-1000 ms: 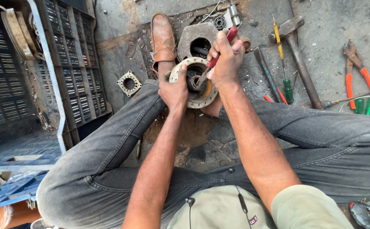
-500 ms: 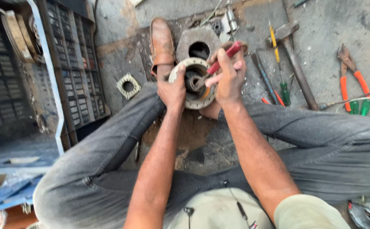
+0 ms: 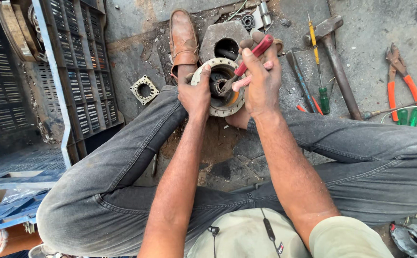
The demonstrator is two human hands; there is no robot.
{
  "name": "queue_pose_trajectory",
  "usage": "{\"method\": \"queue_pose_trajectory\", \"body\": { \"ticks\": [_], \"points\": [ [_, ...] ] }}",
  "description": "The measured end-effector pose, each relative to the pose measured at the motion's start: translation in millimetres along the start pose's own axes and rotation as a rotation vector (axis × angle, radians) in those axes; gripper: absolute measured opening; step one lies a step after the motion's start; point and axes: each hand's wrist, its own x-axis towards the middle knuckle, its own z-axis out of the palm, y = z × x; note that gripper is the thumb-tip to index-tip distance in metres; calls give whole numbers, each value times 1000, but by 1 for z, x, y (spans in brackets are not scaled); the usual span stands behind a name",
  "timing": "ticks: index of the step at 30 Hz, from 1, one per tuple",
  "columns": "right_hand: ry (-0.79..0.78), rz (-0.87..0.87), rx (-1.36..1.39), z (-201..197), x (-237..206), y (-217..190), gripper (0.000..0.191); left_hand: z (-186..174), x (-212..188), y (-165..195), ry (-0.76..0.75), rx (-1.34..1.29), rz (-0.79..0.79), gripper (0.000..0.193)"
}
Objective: The person sits on the floor and uses pliers, a hammer, and a screwdriver to disassemble a circular mechanical component. They pry out internal parts, strike the component with a hammer, and scrape the interior before placing the separated pieces into a nearby crate.
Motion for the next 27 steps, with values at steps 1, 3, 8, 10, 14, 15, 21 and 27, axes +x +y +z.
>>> {"method": "queue_pose_trajectory", "body": {
  "ticks": [1, 3, 8, 10, 14, 15, 21, 27],
  "points": [
    [2, -4, 0, 2, -1, -2, 41, 0, 0, 0, 0, 19, 5, 63],
    [5, -13, 1, 4, -3, -5, 42, 0, 0, 0, -4, 2, 10, 63],
    [0, -26, -54, 7, -3, -8, 38, 0, 0, 0, -5, -15, -14, 64],
    [-3, -23, -54, 5, -3, -6, 36, -1, 0, 0, -8, -13, -20, 64],
    [18, -99, -62, -1, 0, 6, 31, -1, -1, -1, -13, -8, -1, 64],
    [25, -135, -72, -2, 3, 9, 30, -1, -1, -1, -15, -4, 4, 64],
    [88, -251, -51, -1, 28, 29, 21, 0, -2, -2, -8, -13, -8, 65],
    [59, -178, -122, -2, 46, 32, 18, 1, -3, -4, 12, 3, -10, 64]
  ]
}}
